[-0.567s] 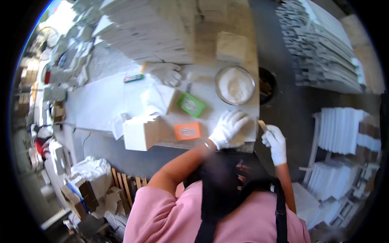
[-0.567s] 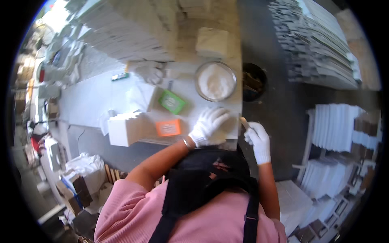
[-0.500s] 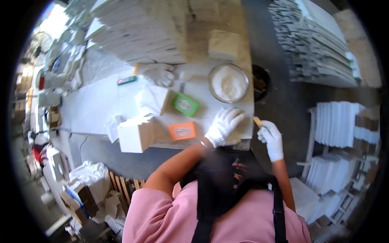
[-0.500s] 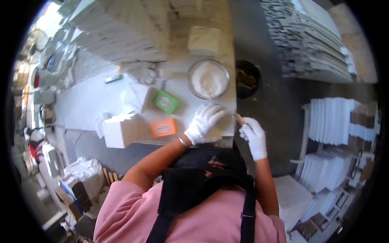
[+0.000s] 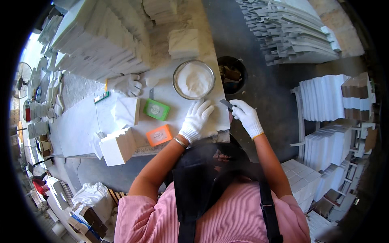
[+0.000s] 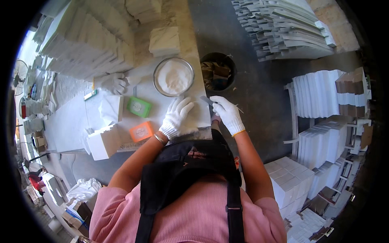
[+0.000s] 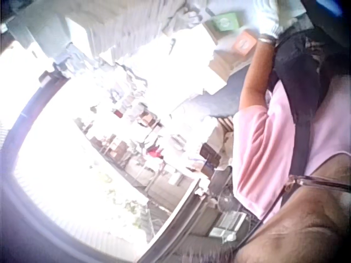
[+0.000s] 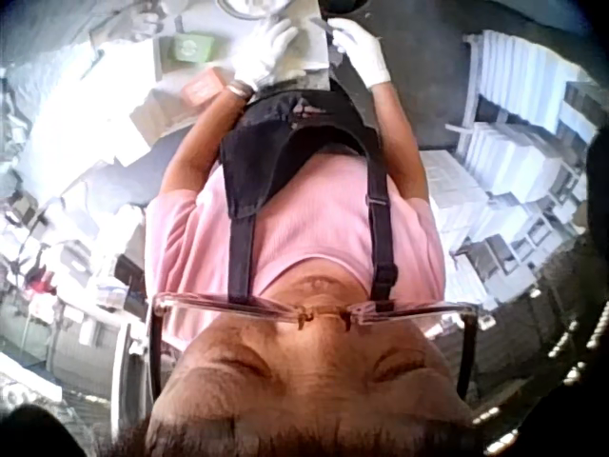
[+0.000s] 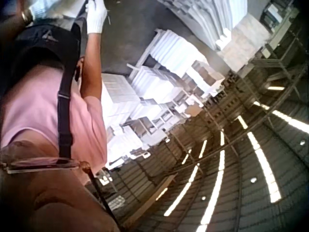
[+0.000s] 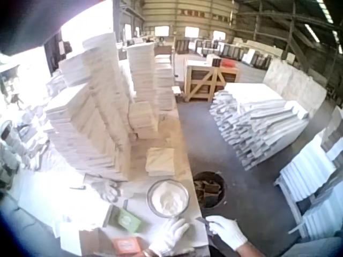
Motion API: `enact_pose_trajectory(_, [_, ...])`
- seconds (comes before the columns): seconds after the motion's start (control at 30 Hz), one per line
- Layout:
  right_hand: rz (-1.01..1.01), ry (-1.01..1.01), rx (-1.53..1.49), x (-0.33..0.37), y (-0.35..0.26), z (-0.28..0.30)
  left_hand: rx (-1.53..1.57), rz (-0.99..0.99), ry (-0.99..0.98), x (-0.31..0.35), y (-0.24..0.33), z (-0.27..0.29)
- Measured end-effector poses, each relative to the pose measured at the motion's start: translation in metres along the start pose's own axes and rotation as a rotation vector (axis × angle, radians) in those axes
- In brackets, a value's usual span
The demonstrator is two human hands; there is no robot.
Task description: The person smooths the edges of white ceramic tiles using a metal scraper and a green sanding block. They repeatedly scrape and sand the tile edges, then inspect the finished edges before stacking the tiles.
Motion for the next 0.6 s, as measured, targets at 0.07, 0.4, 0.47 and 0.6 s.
enact_pose_trajectory(0.07, [0.058, -0.018, 0.045, -0.005, 0.000, -0.004, 0.006, -0.011, 0.004, 0.000, 0.000, 0.003])
enact_pose_trajectory(0.4, [0.259, 0.125, 0.346, -0.001, -0.028, -0.002, 0.032, -0.022, 0.007, -0.003, 0.006, 0.005])
enact_pose_trajectory(0.47, [0.267, 0.153, 0.380, 0.002, -0.030, -0.002, 0.034, -0.018, -0.003, -0.004, 0.006, 0.006])
enact_pose_trajectory(0.6, [0.295, 0.189, 0.391, 0.002, -0.027, -0.003, 0.025, -0.005, -0.004, -0.005, 0.006, 0.005])
Point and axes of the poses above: each hand's wrist, its own x-axis away from the middle knuckle, its own z-axis out of the back of the hand, y = z × x, the point moved 8 cm from there along -x, towards the middle knuckle, and after that the axes turned 14 degrees about x, right-handed, at the moved point
